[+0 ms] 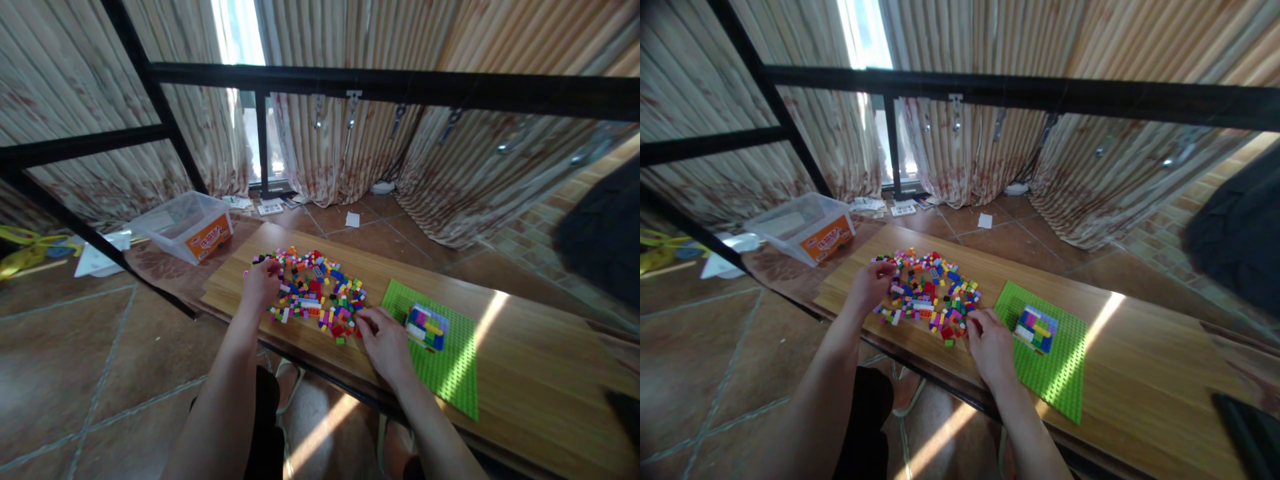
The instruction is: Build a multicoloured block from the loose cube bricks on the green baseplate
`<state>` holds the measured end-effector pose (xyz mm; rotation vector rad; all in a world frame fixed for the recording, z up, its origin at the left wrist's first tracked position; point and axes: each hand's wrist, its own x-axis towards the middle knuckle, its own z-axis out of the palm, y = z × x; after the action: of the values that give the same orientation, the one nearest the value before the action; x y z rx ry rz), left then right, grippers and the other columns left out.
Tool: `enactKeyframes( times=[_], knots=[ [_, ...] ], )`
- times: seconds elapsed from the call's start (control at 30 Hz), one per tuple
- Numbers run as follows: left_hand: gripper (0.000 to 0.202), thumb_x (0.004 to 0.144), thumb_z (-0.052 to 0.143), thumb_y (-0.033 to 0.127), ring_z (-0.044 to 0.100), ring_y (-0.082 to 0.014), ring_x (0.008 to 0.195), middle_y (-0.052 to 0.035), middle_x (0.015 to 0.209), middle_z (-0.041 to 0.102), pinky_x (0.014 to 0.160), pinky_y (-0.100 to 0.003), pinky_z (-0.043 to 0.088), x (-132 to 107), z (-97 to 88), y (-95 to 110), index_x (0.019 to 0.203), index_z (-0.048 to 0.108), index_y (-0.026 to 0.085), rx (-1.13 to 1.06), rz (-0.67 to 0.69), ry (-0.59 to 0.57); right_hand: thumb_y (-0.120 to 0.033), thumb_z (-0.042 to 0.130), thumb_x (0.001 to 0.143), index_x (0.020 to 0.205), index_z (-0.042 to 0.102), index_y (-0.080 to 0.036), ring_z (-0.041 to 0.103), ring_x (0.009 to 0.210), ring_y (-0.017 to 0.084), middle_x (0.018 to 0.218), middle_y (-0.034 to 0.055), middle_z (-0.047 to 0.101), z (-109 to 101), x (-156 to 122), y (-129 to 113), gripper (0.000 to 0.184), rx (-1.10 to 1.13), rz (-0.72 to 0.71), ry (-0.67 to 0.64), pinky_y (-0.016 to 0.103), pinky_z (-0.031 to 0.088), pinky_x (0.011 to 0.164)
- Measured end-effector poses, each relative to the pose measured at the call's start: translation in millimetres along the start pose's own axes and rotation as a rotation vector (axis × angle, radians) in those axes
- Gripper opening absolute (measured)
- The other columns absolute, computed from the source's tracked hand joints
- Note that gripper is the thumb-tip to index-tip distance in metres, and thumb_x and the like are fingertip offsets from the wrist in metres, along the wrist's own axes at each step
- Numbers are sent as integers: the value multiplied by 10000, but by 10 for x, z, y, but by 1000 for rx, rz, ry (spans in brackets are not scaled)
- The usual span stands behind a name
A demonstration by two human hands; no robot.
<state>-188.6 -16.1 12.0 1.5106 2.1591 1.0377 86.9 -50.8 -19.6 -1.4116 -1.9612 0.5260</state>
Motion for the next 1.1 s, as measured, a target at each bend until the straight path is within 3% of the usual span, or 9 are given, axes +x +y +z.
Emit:
enactKeyframes(
  times=[0.1, 0.2, 0.3, 0.47, 0.77, 0.93, 1.0, 1.1],
  knots=[
    [350, 702, 507, 91, 645, -211, 789, -79, 868, 734, 740, -302, 476, 18, -101, -74, 956, 737, 162, 42, -37, 9, -262, 501, 910, 903, 689, -207, 648, 833, 202, 931, 62, 678, -17, -5, 3, 197, 8, -11, -13, 346, 491, 791],
    [303, 700, 562, 131, 642, -225, 776, -75, 856, 731, 733, -316, 477, -16, -115, -68, 935, 748, 177, 82, -5, -66, -250, 505, 905, 907, 693, -208, 652, 842, 204, 939, 61, 682, -25, -9, 10, 192, 7, -22, -7, 346, 491, 793],
    [260, 685, 632, 188, 641, -225, 801, -69, 876, 728, 757, -317, 478, -68, -56, -4, 914, 755, 198, 165, 75, -134, -249, 503, 907, 908, 693, -209, 653, 841, 202, 947, 60, 684, -26, -12, 13, 195, 10, -26, 2, 347, 493, 789],
    [213, 672, 675, 236, 635, -255, 881, -100, 912, 710, 814, -339, 476, -101, 71, 52, 863, 761, 195, 329, 169, -131, -256, 501, 908, 905, 692, -218, 652, 831, 205, 939, 59, 686, -24, -25, 16, 194, 7, -30, 1, 356, 497, 790],
    [139, 702, 623, 163, 628, -251, 865, -93, 840, 697, 820, -350, 464, -107, 130, 62, 754, 750, 186, 307, 242, -217, -265, 504, 904, 908, 697, -228, 655, 832, 205, 931, 54, 690, -36, -31, 30, 196, 22, -33, 11, 356, 501, 792],
    [103, 746, 648, 235, 603, -189, 744, -59, 848, 681, 737, -303, 464, -89, 138, 158, 802, 719, 185, 124, 292, -187, -291, 515, 899, 910, 705, -220, 647, 836, 200, 927, 59, 693, -67, -29, -19, 203, 115, 4, 49, 346, 495, 794],
    [105, 767, 639, 230, 603, -174, 747, -51, 862, 684, 741, -290, 466, -141, 177, 271, 830, 708, 182, -28, 378, -244, -335, 538, 893, 914, 710, -209, 640, 816, 196, 908, 62, 698, -89, -30, -50, 215, 227, 55, 77, 334, 492, 762],
    [115, 806, 604, 198, 618, -168, 804, -39, 866, 691, 767, -277, 469, -319, 292, 509, 856, 708, 197, -233, 525, -421, -441, 570, 870, 935, 711, -190, 603, 675, 162, 807, 44, 697, -149, -46, -91, 295, 532, 220, 94, 292, 471, 636]
  ],
)
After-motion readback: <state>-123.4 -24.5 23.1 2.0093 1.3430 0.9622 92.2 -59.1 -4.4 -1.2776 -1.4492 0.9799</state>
